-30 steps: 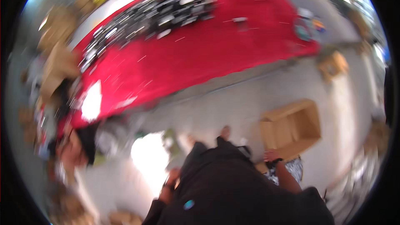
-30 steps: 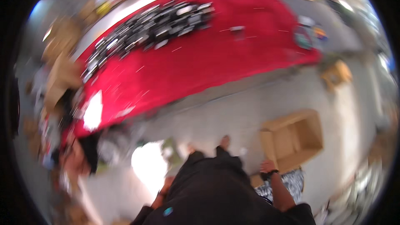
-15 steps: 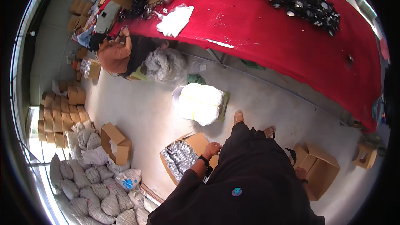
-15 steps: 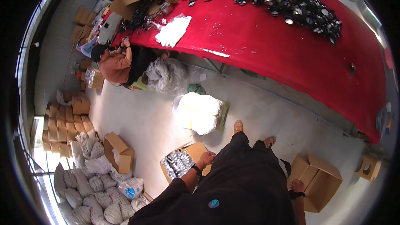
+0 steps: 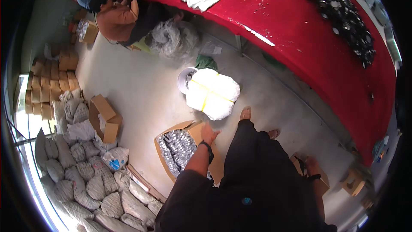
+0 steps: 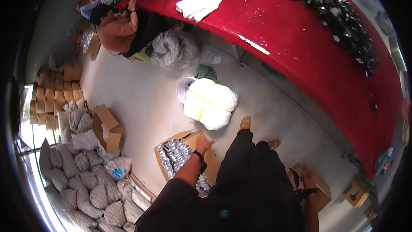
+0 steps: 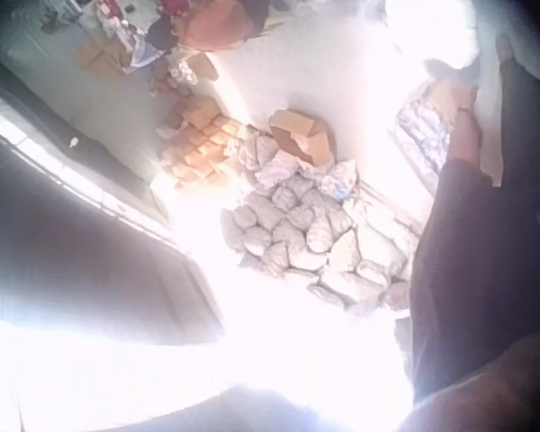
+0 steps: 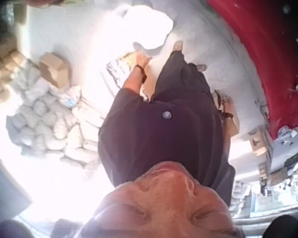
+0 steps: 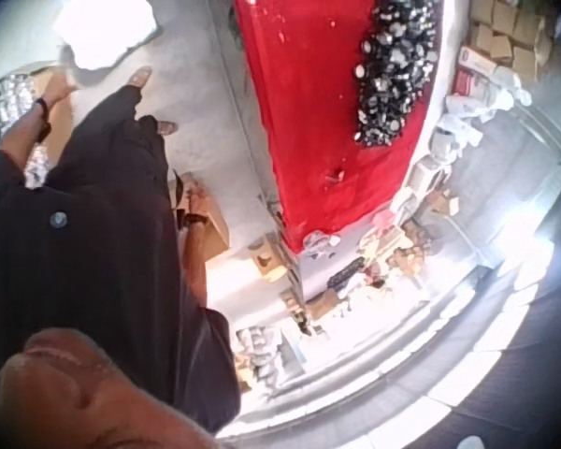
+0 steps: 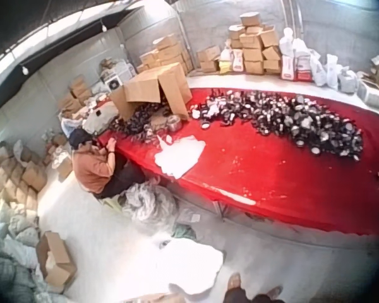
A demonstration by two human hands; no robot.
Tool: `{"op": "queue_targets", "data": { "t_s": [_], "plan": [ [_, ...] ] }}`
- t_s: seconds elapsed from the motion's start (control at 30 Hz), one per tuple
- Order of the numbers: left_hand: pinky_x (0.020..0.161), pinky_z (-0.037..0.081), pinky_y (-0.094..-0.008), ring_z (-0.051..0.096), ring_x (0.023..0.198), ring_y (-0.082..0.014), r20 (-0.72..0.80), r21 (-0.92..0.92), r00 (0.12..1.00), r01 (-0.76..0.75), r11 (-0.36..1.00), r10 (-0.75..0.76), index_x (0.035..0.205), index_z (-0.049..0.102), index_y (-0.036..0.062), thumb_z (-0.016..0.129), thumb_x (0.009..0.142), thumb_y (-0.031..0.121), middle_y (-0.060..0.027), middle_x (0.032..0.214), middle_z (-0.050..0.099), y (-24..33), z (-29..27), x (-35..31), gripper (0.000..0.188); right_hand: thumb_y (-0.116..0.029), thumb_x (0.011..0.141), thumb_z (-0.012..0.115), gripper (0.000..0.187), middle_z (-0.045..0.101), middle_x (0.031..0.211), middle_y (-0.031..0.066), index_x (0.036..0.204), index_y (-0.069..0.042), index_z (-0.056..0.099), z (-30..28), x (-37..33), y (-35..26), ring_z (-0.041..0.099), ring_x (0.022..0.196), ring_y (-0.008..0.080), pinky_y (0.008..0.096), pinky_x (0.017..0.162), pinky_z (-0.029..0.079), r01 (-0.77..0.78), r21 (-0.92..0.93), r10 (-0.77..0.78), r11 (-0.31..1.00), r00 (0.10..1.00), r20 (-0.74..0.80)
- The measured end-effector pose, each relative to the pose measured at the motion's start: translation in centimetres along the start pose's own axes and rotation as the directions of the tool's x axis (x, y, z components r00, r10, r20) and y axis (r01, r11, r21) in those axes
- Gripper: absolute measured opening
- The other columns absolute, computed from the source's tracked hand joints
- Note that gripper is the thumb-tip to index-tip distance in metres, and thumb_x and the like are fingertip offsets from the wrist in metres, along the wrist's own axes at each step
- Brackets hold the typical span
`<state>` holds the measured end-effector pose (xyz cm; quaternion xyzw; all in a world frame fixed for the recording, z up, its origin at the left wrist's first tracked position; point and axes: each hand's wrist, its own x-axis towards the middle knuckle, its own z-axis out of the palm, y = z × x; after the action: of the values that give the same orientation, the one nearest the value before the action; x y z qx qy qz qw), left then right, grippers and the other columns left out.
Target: The person is packing small black plastic circular components into clear plastic bags.
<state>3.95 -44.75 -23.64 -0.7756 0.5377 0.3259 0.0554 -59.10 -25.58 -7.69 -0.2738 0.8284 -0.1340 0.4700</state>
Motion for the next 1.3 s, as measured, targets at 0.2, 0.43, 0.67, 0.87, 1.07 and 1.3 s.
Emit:
{"op": "queue_targets", "data": {
  "t_s": [0.2,0.43,0.67,0.87,1.07,1.3],
  "plan": [
    [0.127,0.031,-0.0538,0.036,0.152,-0.0516,-0.2,-0.002,0.972,0.123,0.992,-0.121,0.16,0.037,-0.0056,0.087,0.085,0.049,-0.0379,0.162,0.039,5.8,0.0,13.9,0.105,-0.02,0.104,0.067,0.032,0.073,0.117,0.0252,0.123,0.005,0.069,-3.2,14.3,-14.1,0.07,0.11,0.0423,0.0497,0.098,0.053,0.269,-0.619,-0.457,0.737,0.874,-0.164],
    [0.13,0.023,-0.0577,0.029,0.158,-0.0483,-0.539,-0.091,0.818,0.182,0.979,-0.202,0.162,0.035,-0.007,0.059,0.109,0.037,-0.0355,0.168,0.032,7.0,4.3,28.0,0.074,-0.04,0.115,0.052,0.06,0.045,0.166,0.0228,0.16,-0.001,0.046,-2.9,38.1,-26.9,0.042,0.154,0.0389,0.0475,0.128,0.033,0.313,-0.746,-0.734,0.588,0.594,-0.329],
    [0.13,0.02,-0.0576,0.025,0.16,-0.0446,-0.669,0.04,0.716,0.304,0.952,-0.201,0.163,0.036,-0.0037,0.056,0.108,0.031,-0.0305,0.173,0.027,6.3,7.7,30.0,0.068,-0.041,0.116,0.044,0.058,0.049,0.164,0.0215,0.158,-0.002,0.052,-0.2,42.5,-26.5,0.044,0.153,0.0389,0.0484,0.126,0.033,0.238,-0.81,-0.788,0.537,0.483,-0.381],
    [0.13,0.019,-0.0589,0.024,0.16,-0.0466,-0.672,0.078,0.724,0.275,0.958,-0.154,0.163,0.036,-0.0051,0.055,0.108,0.03,-0.0302,0.171,0.028,6.0,7.5,30.2,0.067,-0.037,0.115,0.046,0.055,0.052,0.162,0.0227,0.156,-0.001,0.054,-0.9,42.6,-26.5,0.047,0.151,0.0388,0.049,0.125,0.035,0.322,-0.792,-0.823,0.518,0.438,-0.36],
    [0.129,0.02,-0.0598,0.025,0.159,-0.0479,-0.587,0.003,0.781,0.266,0.964,-0.214,0.162,0.035,-0.0064,0.056,0.108,0.028,-0.0318,0.171,0.028,6.7,6.8,29.6,0.067,-0.037,0.115,0.047,0.054,0.051,0.163,0.0212,0.156,-0.003,0.054,-0.3,41.9,-26.5,0.047,0.151,0.0388,0.0496,0.125,0.035,0.246,-0.845,-0.834,0.475,0.432,-0.343],
    [0.131,0.016,-0.0607,0.021,0.161,-0.0476,-0.649,0.068,0.749,0.233,0.97,-0.135,0.165,0.03,-0.0055,0.055,0.108,0.03,-0.0315,0.173,0.024,6.2,6.9,29.8,0.072,-0.035,0.115,0.047,0.053,0.049,0.165,0.0201,0.158,-0.004,0.052,-0.5,41.8,-26.6,0.046,0.151,0.0385,0.0509,0.125,0.035,0.269,-0.832,-0.833,0.486,0.431,-0.347]
  ]
}}
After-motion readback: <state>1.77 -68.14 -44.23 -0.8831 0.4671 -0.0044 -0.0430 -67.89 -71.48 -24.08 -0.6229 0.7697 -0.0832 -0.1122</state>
